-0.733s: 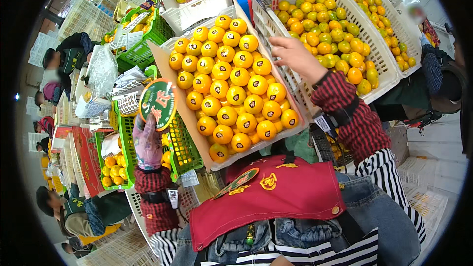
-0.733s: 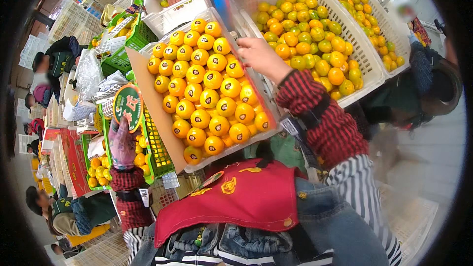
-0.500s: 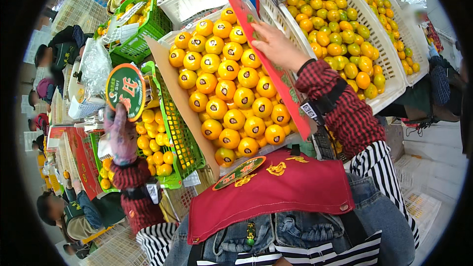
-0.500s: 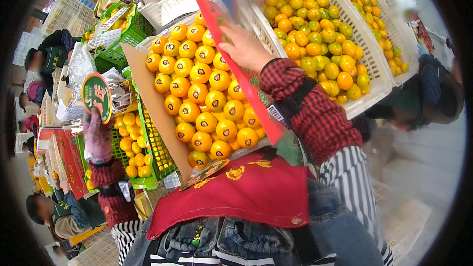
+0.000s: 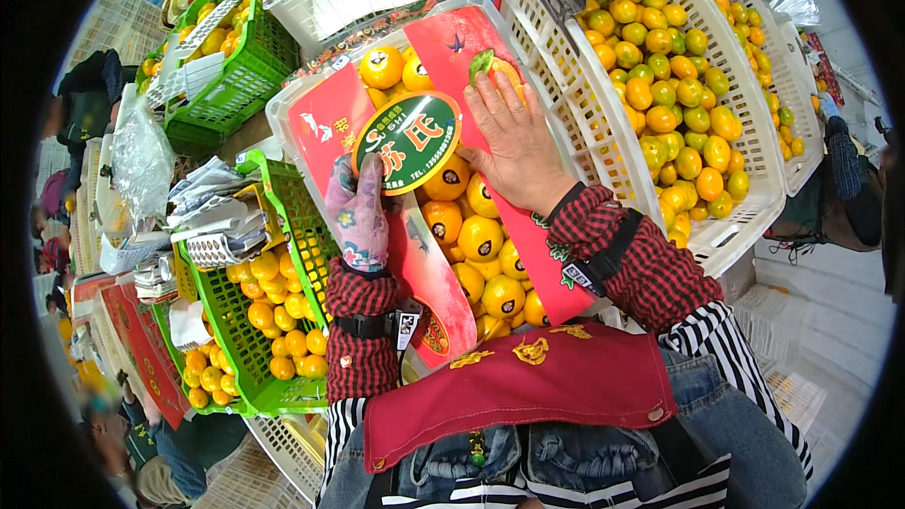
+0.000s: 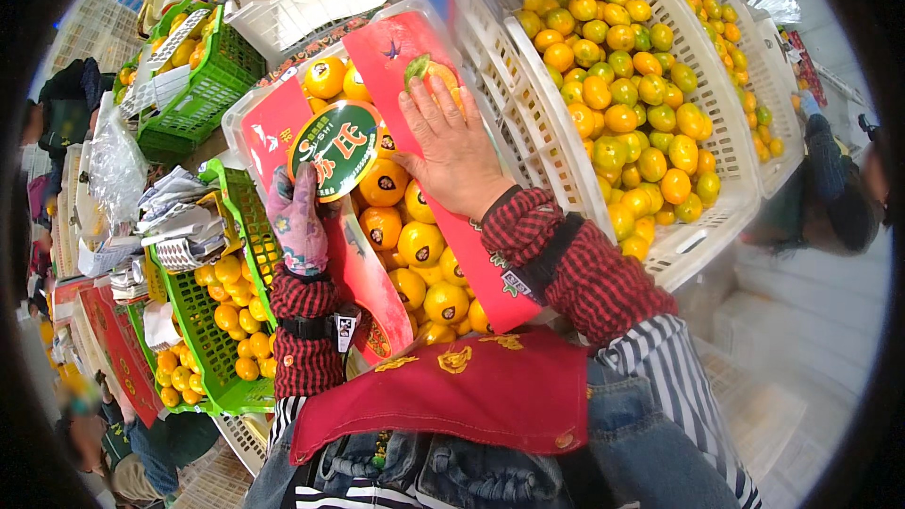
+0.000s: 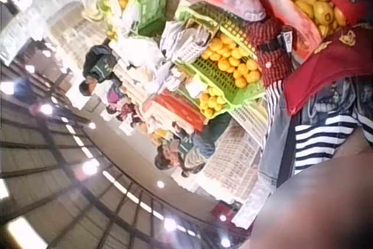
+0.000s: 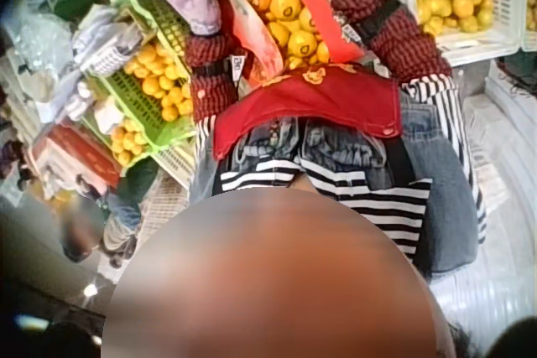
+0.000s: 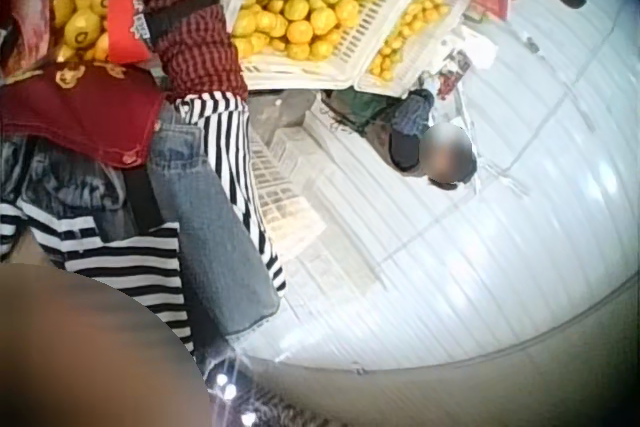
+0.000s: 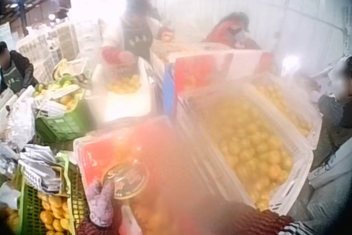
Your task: The person applies small round stickers to many oranges in a white tray, then places the oranges into a red plastic bag and seals it. The person handles oranges, sticker sheets, and the bag by hand.
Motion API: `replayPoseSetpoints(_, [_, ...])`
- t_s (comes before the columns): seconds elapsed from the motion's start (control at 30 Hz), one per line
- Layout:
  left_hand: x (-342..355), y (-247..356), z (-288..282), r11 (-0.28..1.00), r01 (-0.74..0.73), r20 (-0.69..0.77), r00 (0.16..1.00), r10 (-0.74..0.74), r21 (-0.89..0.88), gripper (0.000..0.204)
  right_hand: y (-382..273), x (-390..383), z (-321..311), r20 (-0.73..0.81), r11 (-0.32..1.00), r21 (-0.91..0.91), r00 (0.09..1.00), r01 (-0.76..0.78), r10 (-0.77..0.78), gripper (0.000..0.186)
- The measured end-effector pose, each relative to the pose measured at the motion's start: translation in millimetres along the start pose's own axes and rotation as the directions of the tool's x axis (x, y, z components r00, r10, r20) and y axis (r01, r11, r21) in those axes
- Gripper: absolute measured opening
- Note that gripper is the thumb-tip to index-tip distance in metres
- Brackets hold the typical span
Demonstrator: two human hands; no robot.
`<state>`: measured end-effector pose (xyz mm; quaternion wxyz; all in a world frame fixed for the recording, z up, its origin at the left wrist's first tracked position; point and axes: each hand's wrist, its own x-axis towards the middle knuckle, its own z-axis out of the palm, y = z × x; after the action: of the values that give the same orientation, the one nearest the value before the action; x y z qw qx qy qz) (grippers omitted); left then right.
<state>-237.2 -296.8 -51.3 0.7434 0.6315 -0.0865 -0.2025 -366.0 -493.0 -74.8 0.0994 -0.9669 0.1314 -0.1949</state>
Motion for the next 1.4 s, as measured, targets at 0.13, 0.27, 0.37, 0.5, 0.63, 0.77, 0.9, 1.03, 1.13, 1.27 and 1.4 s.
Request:
replayPoseSetpoints(0.13, [14.7,6.8,10.5,0.999,-0.04,0.057,0.998,0.039,0.016,0.02,-1.1,-0.3,-2.4,0.022,0.999,0.036,1.0,0.004,-0.004,0.077])
replayPoseSetpoints(0.27, [33.3,10.8,16.5,0.94,-0.113,0.027,0.994,0.11,0.322,0.024,1.4,-0.5,-2.6,0.044,0.999,0.037,0.999,-0.008,0.006,0.072])
replayPoseSetpoints(0.37, [38.3,12.8,19.0,0.916,-0.076,0.028,0.997,0.07,0.394,0.019,3.6,1.6,-2.6,0.053,0.999,0.047,0.999,-0.01,0.007,0.07])
replayPoseSetpoints(0.5, [36.4,12.3,19.4,0.886,-0.076,0.024,0.997,0.073,0.457,0.018,5.0,4.0,-4.3,0.038,0.992,0.124,0.999,-0.028,0.023,0.068])
replayPoseSetpoints(0.63, [36.6,11.3,19.6,0.872,-0.102,0.028,0.994,0.101,0.479,0.018,4.6,3.8,-6.5,-0.039,0.958,0.283,0.997,-0.046,0.059,0.065])
replayPoseSetpoints(0.77, [35.9,12.9,21.2,0.826,-0.029,-0.002,0.999,0.037,0.563,0.021,2.8,3.5,-7.9,0.045,0.992,0.13,0.999,-0.003,-0.003,0.069])
replayPoseSetpoints(0.9, [33.2,15.0,21.9,0.785,-0.068,-0.003,0.996,0.088,0.616,0.025,-1.8,6.1,-11.1,0.087,0.999,0.04,0.996,0.011,-0.014,0.069])
replayPoseSetpoints(1.03, [34.2,13.9,20.7,0.714,-0.143,0.01,0.982,0.187,0.685,0.031,-14.7,19.1,-10.4,0.131,0.99,0.106,0.986,0.088,-0.102,0.077])
replayPoseSetpoints(1.13, [35.8,11.0,19.4,0.636,-0.119,-0.003,0.982,0.188,0.762,0.043,-25.4,40.5,-0.7,0.145,0.954,0.147,0.948,0.261,-0.282,0.081])
replayPoseSetpoints(1.27, [36.5,11.9,15.1,0.54,-0.184,0.054,0.967,0.248,0.821,0.04,-28.6,58.1,9.5,0.145,0.911,0.215,0.911,0.351,-0.385,0.084])
replayPoseSetpoints(1.4, [38.8,24.1,3.8,0.431,-0.071,-0.041,0.968,0.247,0.9,0.034,-33.0,59.4,18.9,0.143,0.896,0.219,0.895,0.387,-0.422,0.084])
